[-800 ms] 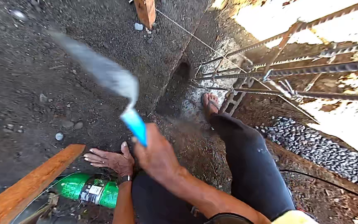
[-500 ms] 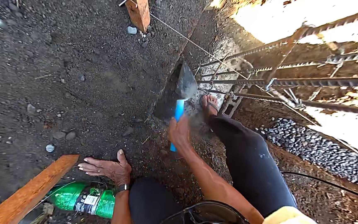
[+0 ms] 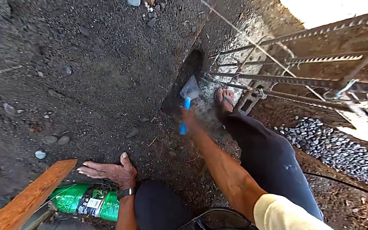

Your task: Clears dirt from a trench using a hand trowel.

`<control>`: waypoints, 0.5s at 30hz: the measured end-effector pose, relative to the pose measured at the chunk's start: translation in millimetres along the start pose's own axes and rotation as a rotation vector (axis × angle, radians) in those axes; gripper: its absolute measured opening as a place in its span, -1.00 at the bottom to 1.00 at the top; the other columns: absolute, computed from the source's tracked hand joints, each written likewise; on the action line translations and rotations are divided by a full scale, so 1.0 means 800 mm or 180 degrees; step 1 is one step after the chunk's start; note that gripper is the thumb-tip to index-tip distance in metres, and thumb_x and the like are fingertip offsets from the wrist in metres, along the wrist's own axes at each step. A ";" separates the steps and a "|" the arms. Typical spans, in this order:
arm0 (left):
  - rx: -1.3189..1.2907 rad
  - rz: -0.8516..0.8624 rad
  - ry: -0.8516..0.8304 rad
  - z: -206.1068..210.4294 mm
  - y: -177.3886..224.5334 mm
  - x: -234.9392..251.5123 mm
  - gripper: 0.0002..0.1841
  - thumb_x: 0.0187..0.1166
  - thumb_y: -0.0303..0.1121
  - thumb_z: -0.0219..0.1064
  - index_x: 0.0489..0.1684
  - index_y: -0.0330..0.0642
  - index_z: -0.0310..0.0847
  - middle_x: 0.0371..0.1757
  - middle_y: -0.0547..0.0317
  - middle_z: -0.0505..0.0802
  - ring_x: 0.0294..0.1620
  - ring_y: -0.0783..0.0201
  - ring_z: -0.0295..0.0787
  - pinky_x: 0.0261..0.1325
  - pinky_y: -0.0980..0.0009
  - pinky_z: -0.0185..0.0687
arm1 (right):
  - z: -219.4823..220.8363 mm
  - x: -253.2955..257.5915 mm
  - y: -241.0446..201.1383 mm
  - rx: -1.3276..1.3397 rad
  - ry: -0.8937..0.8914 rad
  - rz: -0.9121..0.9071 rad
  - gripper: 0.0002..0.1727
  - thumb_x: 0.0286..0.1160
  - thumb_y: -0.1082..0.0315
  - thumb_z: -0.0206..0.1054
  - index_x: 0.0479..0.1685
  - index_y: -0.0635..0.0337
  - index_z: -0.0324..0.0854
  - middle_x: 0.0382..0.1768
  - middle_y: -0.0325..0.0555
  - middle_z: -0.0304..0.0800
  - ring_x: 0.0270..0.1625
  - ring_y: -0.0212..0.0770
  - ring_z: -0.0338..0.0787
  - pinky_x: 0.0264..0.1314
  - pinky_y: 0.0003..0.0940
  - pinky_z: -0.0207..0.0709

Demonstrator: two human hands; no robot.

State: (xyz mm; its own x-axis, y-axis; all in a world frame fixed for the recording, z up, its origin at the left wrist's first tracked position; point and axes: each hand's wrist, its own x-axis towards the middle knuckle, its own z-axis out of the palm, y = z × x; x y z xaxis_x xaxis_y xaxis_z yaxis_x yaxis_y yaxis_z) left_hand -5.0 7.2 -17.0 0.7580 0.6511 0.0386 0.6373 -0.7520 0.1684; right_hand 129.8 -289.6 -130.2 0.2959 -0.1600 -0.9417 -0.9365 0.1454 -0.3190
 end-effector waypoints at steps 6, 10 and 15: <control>-0.0030 0.0068 0.0013 0.000 0.001 0.001 0.40 0.30 0.63 -0.06 0.82 -0.63 -0.30 0.82 -0.68 -0.17 0.89 -0.47 -0.44 0.88 -0.25 -0.58 | -0.039 0.013 0.018 -0.1104 0.0757 -0.0146 -0.48 0.80 -0.02 0.13 0.34 0.30 0.40 -0.29 0.13 0.70 -0.37 0.02 0.75 -0.27 0.04 0.69; -0.0040 0.0101 0.0008 0.000 0.000 0.002 0.40 0.30 0.63 -0.07 0.82 -0.64 -0.32 0.82 -0.69 -0.17 0.88 -0.48 -0.43 0.88 -0.25 -0.58 | -0.069 0.048 0.004 -0.1771 0.1269 -0.0424 -0.40 0.73 0.03 0.15 0.51 0.34 0.30 -0.01 0.28 0.77 0.00 0.22 0.84 0.04 0.25 0.71; 0.0002 0.0083 0.0017 0.000 0.001 0.001 0.40 0.32 0.63 -0.10 0.81 -0.65 -0.33 0.82 -0.69 -0.17 0.89 -0.47 -0.43 0.88 -0.22 -0.59 | -0.046 0.058 -0.043 -0.1938 0.1627 -0.0272 -0.39 0.72 0.11 0.18 0.56 0.40 0.25 0.22 0.33 0.72 0.24 0.21 0.81 0.27 0.15 0.67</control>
State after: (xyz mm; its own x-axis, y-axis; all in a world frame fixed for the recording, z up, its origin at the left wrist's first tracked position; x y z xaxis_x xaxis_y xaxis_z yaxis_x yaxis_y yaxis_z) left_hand -3.9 7.3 -16.9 0.7735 0.6319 0.0483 0.6175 -0.7687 0.1666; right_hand 168.8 -338.3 -158.8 0.3866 -0.5958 -0.7039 -0.8963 -0.4225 -0.1346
